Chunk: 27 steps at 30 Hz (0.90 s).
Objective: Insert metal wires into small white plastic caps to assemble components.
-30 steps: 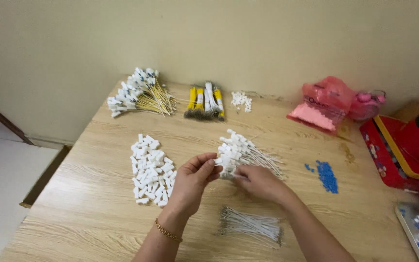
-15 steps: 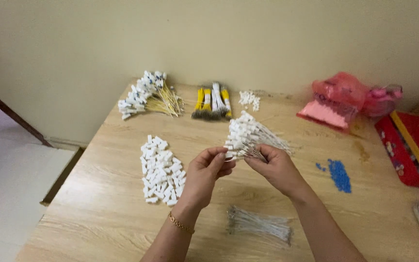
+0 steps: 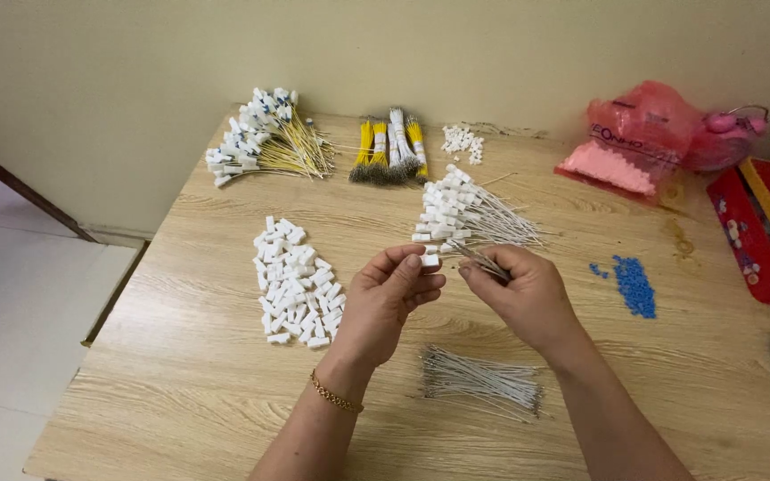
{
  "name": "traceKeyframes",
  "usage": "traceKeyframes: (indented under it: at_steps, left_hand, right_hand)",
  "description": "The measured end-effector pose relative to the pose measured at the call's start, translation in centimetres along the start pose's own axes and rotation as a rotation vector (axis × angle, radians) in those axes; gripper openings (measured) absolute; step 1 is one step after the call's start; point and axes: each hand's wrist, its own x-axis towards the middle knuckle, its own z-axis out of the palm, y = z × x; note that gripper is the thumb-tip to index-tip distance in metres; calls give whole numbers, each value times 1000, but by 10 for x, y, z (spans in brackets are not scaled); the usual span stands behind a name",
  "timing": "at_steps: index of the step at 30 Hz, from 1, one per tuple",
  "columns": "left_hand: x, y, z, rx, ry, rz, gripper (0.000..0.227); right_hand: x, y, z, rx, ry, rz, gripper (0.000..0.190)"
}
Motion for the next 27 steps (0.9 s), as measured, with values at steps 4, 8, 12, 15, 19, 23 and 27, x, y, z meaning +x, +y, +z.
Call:
traceKeyframes:
  at_steps: [4, 8, 12, 15, 19, 23, 27]
  left_hand:
    - [1, -2, -3, -7, -2, -17, 27]
    - [0, -3, -4, -18, -10, -30, 27]
    - [-2, -4, -1, -8, -12, -43, 26]
    - [1, -9, -2, 29, 3, -31, 24]
    - [2, -9, -6, 37, 13, -18, 24]
    - [3, -10, -7, 25, 2, -31, 22]
    - [8, -19, -5, 35, -2, -32, 18]
  right_hand:
    - [1, -2, 2, -9, 3, -36, 7]
    - [2, -8, 2, -120, -20, -76, 5]
    - [1, -12, 6, -158, -22, -132, 6]
    - [2, -10, 10, -192, -36, -167, 9]
    - [2, 0, 8, -184, -49, -180, 10]
    - [1, 11, 7, -134, -78, -94, 9]
    - [5, 22, 5, -182, -113, -144, 4]
